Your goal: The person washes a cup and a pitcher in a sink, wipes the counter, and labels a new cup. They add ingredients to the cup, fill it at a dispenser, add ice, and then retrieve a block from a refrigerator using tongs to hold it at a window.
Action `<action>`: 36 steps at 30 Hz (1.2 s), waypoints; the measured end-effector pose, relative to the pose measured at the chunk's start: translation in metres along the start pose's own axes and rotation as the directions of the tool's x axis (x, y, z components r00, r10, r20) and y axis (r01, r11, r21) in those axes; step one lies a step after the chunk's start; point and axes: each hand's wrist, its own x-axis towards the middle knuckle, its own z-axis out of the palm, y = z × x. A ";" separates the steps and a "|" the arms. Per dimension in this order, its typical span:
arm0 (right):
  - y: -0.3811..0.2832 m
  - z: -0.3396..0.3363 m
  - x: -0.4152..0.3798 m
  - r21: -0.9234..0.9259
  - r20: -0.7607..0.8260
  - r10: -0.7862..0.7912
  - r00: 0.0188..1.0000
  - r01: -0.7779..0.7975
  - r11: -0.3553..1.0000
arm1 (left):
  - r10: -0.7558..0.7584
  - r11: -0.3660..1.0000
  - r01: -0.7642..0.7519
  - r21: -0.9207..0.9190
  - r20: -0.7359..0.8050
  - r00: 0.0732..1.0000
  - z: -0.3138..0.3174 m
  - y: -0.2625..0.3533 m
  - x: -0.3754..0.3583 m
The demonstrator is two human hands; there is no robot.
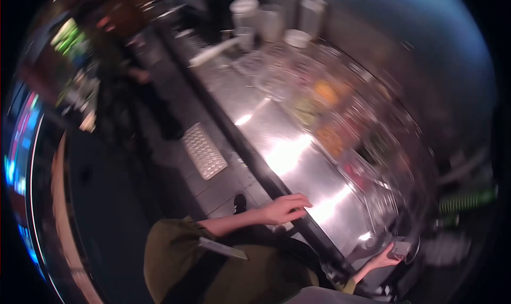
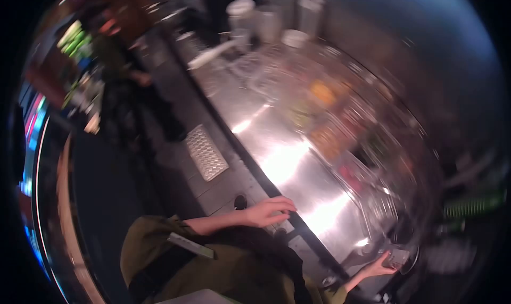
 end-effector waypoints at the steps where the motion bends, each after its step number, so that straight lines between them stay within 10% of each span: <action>1: -0.040 0.013 -0.035 0.096 0.162 -0.064 0.985 0.048 0.994 | -0.046 0.998 0.044 -0.049 -0.041 0.998 0.004 0.000 -0.010; 4: -0.131 0.071 -0.146 0.486 0.570 -0.308 0.762 -0.010 0.874 | -0.079 0.989 0.027 -0.143 -0.370 0.926 0.003 -0.011 -0.029; 5: -0.191 0.075 -0.188 0.521 0.761 -0.294 0.579 -0.275 0.808 | -0.101 0.981 0.007 -0.194 -0.480 0.871 -0.007 -0.017 -0.033; 9: -0.392 0.092 -0.321 0.862 0.400 -0.916 0.041 0.324 0.391 | -0.194 0.899 -0.267 -0.348 -0.861 0.470 -0.121 -0.058 -0.075; 12: -0.484 0.073 -0.402 0.983 0.174 -0.973 -0.154 0.092 0.161 | -0.345 0.839 -0.357 -0.411 -0.909 0.236 -0.221 -0.090 -0.153; 15: -0.555 0.077 -0.488 0.979 -0.018 -0.989 -0.149 -0.203 0.013 | -0.334 0.820 -0.453 -0.349 -0.935 0.117 -0.319 -0.092 -0.218; 20: -0.669 0.124 -0.560 0.771 0.154 -0.893 -0.423 -0.514 0.377 | -0.399 0.630 -0.639 -0.441 -0.890 0.221 -0.430 -0.099 -0.258; 22: -0.695 0.167 -0.579 0.625 0.203 -0.741 -0.640 -0.499 0.601 | -0.437 0.494 -0.708 -0.505 -0.848 0.300 -0.471 -0.116 -0.255; 25: -0.730 0.241 -0.592 0.832 0.138 -0.604 -0.785 -0.239 0.501 | -0.419 0.341 -0.724 -0.599 -0.787 0.453 -0.536 -0.144 -0.250; 27: -0.768 0.288 -0.584 0.978 0.159 -0.731 -0.664 0.004 0.209 | -0.381 0.435 -0.702 -0.565 -0.821 0.425 -0.581 -0.173 -0.235; 29: -0.815 0.337 -0.570 0.901 0.406 -0.767 -0.498 0.075 0.428 | -0.273 0.660 -0.598 -0.454 -0.887 0.372 -0.634 -0.194 -0.209; 33: -0.930 0.418 -0.528 0.985 0.074 -0.981 0.181 0.141 0.101 | -0.136 0.869 -0.388 -0.306 -0.903 0.408 -0.750 -0.219 -0.132; 36: -1.007 0.431 -0.494 0.895 -0.217 -0.890 0.402 0.445 -0.017 | -0.182 0.949 -0.162 -0.271 -0.888 0.421 -0.828 -0.255 -0.076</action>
